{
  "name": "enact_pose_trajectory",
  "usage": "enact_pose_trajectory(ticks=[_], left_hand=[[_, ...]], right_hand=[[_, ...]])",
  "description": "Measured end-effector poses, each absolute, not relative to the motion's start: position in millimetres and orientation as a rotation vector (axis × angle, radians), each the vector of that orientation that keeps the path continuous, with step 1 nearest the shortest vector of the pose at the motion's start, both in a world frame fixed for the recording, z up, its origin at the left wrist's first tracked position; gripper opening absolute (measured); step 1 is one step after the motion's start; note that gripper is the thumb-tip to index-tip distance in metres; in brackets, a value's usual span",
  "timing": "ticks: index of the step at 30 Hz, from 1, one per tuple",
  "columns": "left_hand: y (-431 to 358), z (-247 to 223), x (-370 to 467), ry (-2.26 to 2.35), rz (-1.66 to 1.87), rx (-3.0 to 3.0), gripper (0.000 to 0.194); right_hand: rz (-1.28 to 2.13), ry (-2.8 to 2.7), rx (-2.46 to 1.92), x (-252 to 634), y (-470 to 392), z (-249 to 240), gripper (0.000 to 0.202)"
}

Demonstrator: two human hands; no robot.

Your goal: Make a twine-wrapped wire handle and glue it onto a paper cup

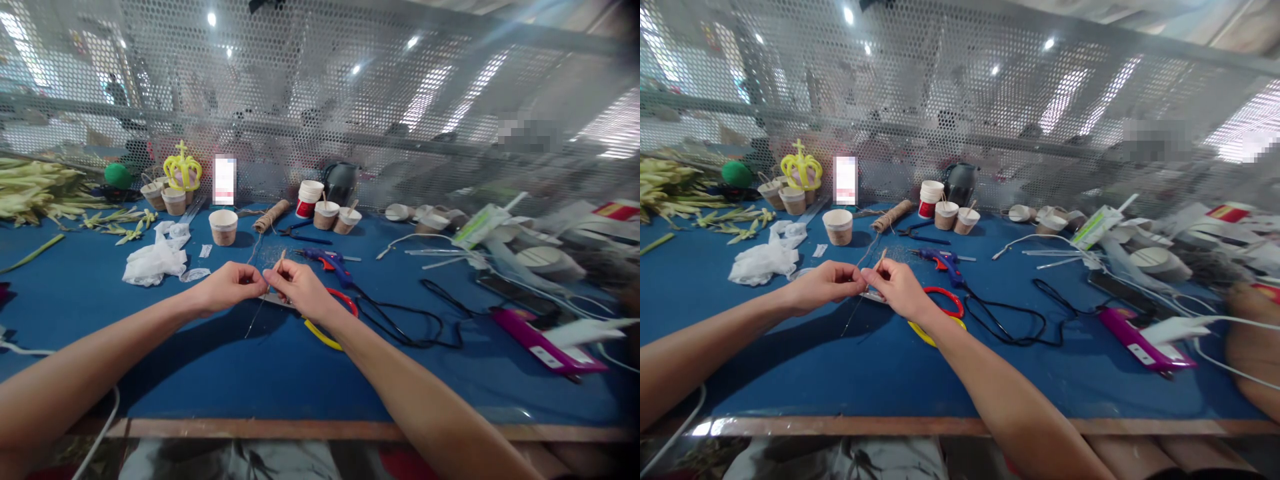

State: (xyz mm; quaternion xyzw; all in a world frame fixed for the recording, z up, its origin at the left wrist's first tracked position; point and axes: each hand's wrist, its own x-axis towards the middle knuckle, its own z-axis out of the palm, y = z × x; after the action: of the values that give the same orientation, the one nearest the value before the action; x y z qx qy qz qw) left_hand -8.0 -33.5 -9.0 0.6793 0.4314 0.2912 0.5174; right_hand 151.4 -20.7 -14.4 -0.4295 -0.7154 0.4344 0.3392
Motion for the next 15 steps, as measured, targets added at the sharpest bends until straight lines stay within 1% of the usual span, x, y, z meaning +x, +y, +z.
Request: enact_pose_trajectory(ticks=[6, 8, 12, 15], left_hand=[[-34.1, -10.3, -7.5, 0.989, 0.696, 1.585, 0.022], [-33.6, -11.4, -7.8, 0.975, 0.693, 1.560, 0.022], [-32.1, -12.6, -8.6, 0.966, 0.713, 1.489, 0.023], [-30.5, -13.6, -8.9, 0.977, 0.719, 1.469, 0.024]], right_hand=[[1.099, -1.863, -1.118, 150.8, -22.3, -15.1, 0.031], [1.169, -1.839, -1.071, 150.7, -22.4, -15.5, 0.031], [1.371, -1.748, -0.882, 150.5, -21.2, -16.8, 0.026], [1.360, -1.733, -0.881, 150.5, -18.9, -19.3, 0.025]])
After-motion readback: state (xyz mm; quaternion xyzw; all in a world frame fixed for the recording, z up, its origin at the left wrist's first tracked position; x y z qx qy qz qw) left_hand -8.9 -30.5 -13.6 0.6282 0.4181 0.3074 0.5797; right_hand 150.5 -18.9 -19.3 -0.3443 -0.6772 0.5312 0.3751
